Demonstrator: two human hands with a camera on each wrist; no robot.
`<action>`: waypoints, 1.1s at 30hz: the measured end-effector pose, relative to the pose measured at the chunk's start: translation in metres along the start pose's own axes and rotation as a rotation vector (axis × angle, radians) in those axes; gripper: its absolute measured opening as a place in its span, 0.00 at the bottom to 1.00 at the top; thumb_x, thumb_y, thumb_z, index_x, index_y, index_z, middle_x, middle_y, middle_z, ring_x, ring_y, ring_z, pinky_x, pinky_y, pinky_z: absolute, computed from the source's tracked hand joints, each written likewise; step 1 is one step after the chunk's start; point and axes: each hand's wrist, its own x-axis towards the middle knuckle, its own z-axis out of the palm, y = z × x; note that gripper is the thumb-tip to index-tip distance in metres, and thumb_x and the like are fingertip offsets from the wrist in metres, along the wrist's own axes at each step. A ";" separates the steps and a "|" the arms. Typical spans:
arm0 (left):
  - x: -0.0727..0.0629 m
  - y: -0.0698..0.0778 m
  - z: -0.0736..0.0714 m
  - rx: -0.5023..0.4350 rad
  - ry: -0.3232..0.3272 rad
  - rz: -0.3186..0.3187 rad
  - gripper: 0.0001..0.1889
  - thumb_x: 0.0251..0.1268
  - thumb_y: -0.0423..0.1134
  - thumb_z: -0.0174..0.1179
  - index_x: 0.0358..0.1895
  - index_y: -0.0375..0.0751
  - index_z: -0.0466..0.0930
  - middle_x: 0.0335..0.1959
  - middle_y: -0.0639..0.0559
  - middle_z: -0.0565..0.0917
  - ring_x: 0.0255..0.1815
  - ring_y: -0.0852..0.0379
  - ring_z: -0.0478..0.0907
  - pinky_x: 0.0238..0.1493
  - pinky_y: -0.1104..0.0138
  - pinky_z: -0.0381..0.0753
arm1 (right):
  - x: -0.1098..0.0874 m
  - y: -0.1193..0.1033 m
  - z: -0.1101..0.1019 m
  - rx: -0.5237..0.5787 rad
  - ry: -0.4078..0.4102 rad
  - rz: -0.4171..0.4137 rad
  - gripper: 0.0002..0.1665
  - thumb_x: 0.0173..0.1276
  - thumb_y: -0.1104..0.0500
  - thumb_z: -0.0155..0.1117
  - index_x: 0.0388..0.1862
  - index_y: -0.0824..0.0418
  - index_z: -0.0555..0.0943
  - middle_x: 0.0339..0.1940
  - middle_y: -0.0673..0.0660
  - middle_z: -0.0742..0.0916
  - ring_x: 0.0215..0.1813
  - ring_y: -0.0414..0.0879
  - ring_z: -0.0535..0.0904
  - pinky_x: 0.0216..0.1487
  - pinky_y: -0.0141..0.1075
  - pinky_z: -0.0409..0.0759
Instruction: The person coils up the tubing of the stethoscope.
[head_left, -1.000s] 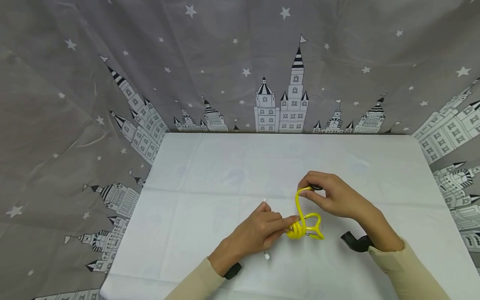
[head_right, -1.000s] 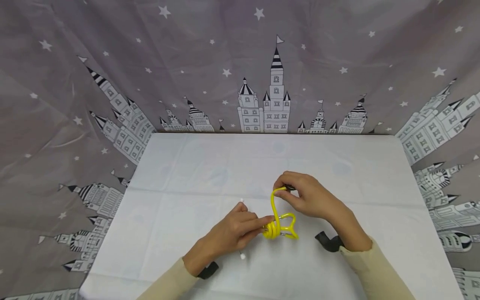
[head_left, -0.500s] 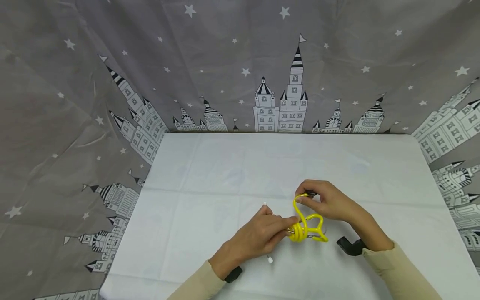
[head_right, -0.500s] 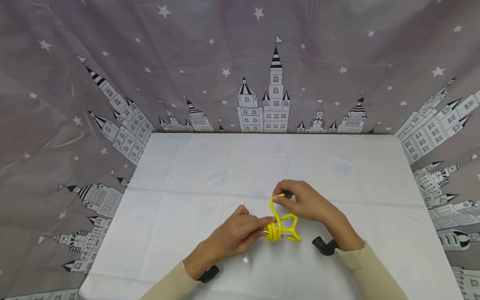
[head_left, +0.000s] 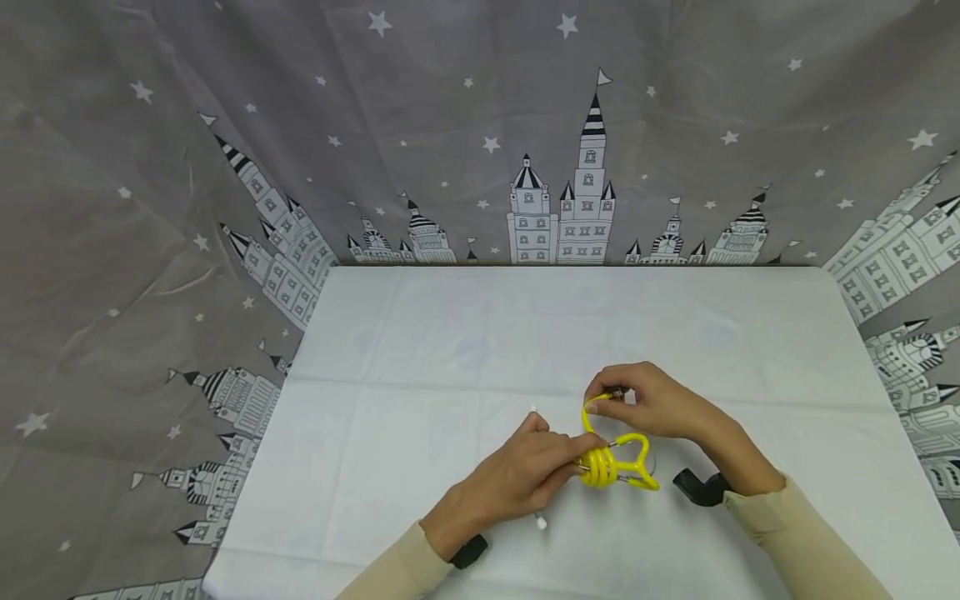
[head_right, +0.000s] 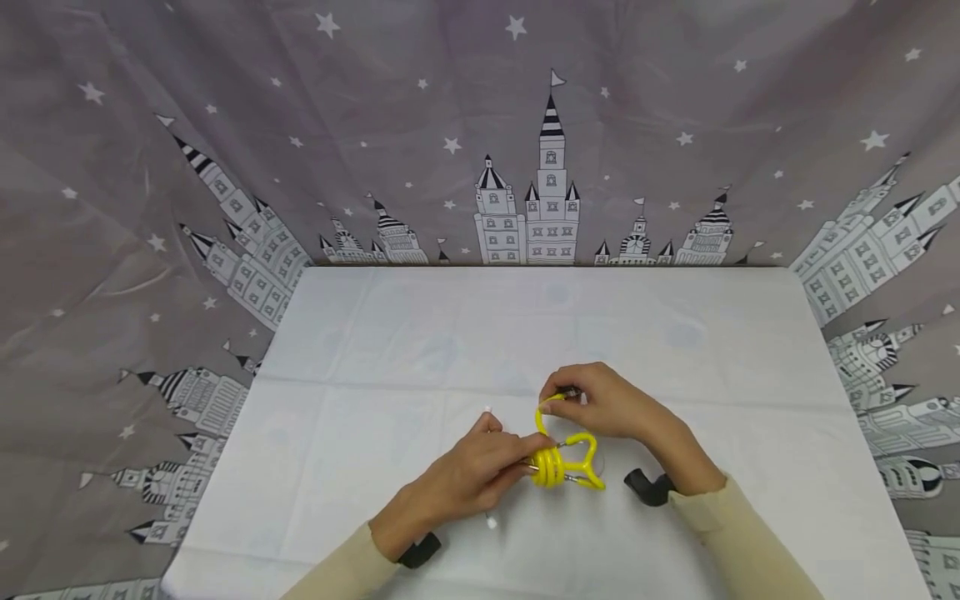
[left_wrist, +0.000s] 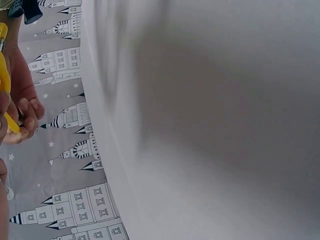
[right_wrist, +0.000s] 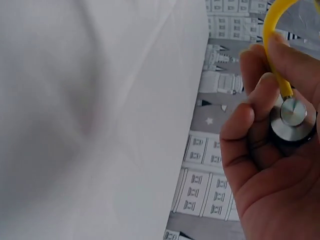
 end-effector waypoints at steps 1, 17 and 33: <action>0.000 0.000 0.000 0.003 0.000 0.001 0.24 0.82 0.43 0.62 0.75 0.47 0.74 0.30 0.67 0.80 0.29 0.71 0.69 0.50 0.70 0.64 | -0.001 0.001 -0.001 -0.002 0.009 0.004 0.04 0.74 0.55 0.75 0.42 0.44 0.88 0.38 0.39 0.89 0.39 0.36 0.80 0.43 0.31 0.79; 0.004 0.000 -0.017 -0.022 0.097 -0.024 0.22 0.78 0.41 0.65 0.71 0.47 0.76 0.38 0.67 0.89 0.32 0.73 0.76 0.46 0.70 0.64 | -0.025 0.039 0.000 0.380 0.044 0.093 0.10 0.81 0.66 0.63 0.57 0.64 0.80 0.41 0.64 0.89 0.36 0.46 0.87 0.43 0.39 0.89; -0.003 -0.016 -0.021 -0.166 0.197 -0.172 0.22 0.79 0.39 0.65 0.72 0.47 0.78 0.30 0.63 0.81 0.26 0.71 0.69 0.44 0.69 0.65 | -0.039 0.048 0.039 0.579 -0.005 -0.007 0.04 0.82 0.72 0.56 0.51 0.71 0.75 0.38 0.55 0.90 0.30 0.48 0.85 0.32 0.39 0.85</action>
